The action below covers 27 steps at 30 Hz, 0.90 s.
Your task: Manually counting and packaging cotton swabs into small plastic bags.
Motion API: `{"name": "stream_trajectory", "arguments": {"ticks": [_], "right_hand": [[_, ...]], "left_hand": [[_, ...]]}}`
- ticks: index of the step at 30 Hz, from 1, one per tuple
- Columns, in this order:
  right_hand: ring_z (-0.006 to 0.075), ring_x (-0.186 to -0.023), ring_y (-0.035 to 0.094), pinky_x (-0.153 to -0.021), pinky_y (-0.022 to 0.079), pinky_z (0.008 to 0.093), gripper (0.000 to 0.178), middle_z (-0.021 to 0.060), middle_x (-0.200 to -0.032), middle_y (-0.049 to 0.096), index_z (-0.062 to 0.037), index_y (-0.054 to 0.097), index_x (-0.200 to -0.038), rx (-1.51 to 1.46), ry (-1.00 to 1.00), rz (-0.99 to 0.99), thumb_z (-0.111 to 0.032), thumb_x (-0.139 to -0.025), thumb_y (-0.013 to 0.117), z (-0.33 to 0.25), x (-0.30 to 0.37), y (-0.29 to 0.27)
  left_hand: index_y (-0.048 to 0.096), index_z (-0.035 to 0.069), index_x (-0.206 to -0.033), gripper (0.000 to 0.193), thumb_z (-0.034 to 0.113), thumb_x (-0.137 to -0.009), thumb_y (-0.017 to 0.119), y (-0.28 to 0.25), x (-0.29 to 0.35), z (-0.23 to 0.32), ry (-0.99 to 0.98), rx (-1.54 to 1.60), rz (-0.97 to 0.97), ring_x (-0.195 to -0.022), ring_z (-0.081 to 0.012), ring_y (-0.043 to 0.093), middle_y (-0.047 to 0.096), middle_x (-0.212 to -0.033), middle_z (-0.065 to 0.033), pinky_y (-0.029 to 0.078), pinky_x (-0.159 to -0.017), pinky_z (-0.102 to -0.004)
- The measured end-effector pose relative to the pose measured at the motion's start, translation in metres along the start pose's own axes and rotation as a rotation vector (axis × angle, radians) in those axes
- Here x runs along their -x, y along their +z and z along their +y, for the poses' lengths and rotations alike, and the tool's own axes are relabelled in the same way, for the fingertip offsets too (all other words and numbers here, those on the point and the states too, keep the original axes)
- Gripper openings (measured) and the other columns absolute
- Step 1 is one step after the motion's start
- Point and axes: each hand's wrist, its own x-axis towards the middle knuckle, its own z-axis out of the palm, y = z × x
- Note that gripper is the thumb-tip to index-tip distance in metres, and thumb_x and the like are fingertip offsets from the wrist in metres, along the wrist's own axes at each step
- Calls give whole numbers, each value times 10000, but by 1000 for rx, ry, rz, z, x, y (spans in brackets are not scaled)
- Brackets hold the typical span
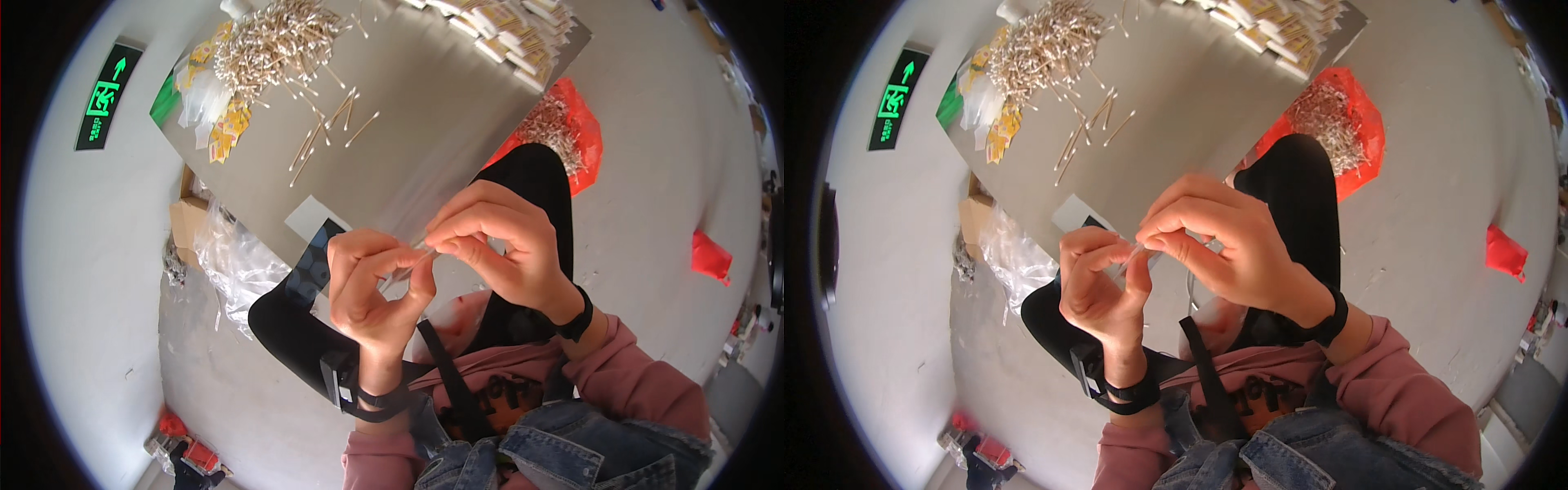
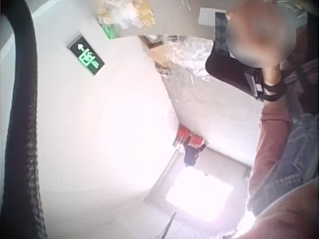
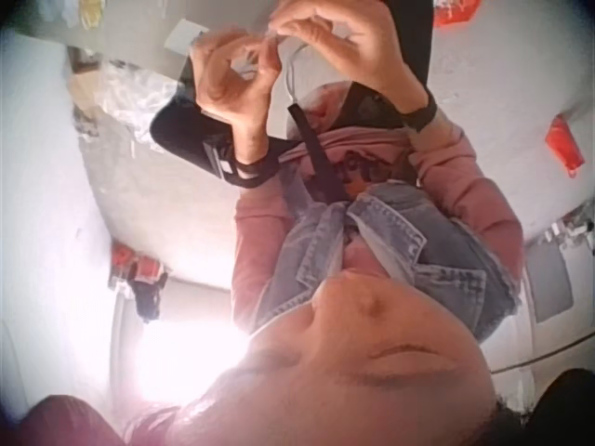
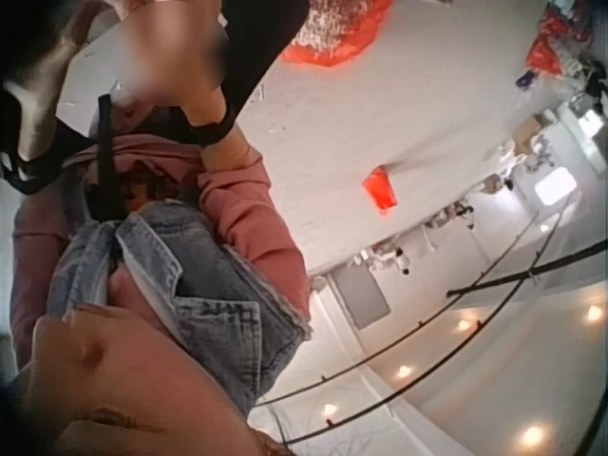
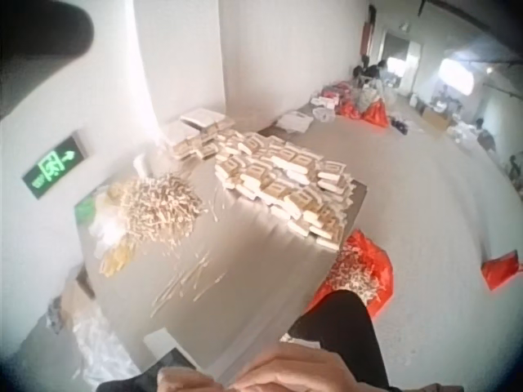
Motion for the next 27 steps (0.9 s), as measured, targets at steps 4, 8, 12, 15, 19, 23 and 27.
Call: {"name": "stream_trajectory", "arguments": {"ticks": [4,8,12,15,19,23,27], "right_hand": [[157,-859,631,-736,496,284,71,40,-941,684,-30,724,-929,-25,28,101,-17,-860,711,-13,6,-37],[212,-1132,573,-918,466,332,315,74,-1138,668,-46,716,-1132,-145,-38,-68,-96,-826,771,-27,10,-67],[226,-1172,593,-1016,406,410,372,117,-1186,685,-29,711,-1112,-125,95,-75,-169,-783,814,-47,18,-72],[235,-1131,629,-1011,399,410,278,84,-1100,721,-60,731,-1063,16,-53,-206,-130,-799,782,-54,29,-79],[189,-998,624,-974,414,359,241,12,-1066,718,-106,737,-1042,20,-189,-171,-79,-803,739,-70,40,-70],[176,-1035,648,-1039,358,418,281,0,-1077,720,-134,742,-1026,106,-328,-151,9,-799,657,-92,52,-58],[166,-1122,643,-1082,318,457,307,-5,-1079,720,-141,743,-1022,121,-389,-155,37,-800,629,-119,61,-43]], "left_hand": [[713,21,-797,186,-48,-640,787,4,-6,12,42,104,-1,-797,-175,565,610,-848,-47,445,-657,-277],[714,13,-798,160,-49,-662,772,15,-7,34,-50,316,17,-804,-180,580,617,-858,-65,468,-710,-303],[715,19,-803,143,-17,-683,785,14,-8,52,51,366,-79,-813,-192,582,610,-855,-73,472,-715,-320],[655,25,-804,144,99,-780,775,10,0,74,18,307,-89,-855,-220,553,579,-865,-81,452,-771,-332],[658,32,-805,153,124,-781,778,-6,11,96,131,332,-116,-863,-226,552,577,-857,-79,452,-771,-339],[679,58,-805,154,140,-757,800,-31,22,114,235,241,-104,-854,-236,550,577,-836,-76,458,-771,-346],[693,80,-798,190,182,-731,839,-59,38,133,375,147,-99,-852,-239,541,569,-833,-61,457,-734,-345]]}}
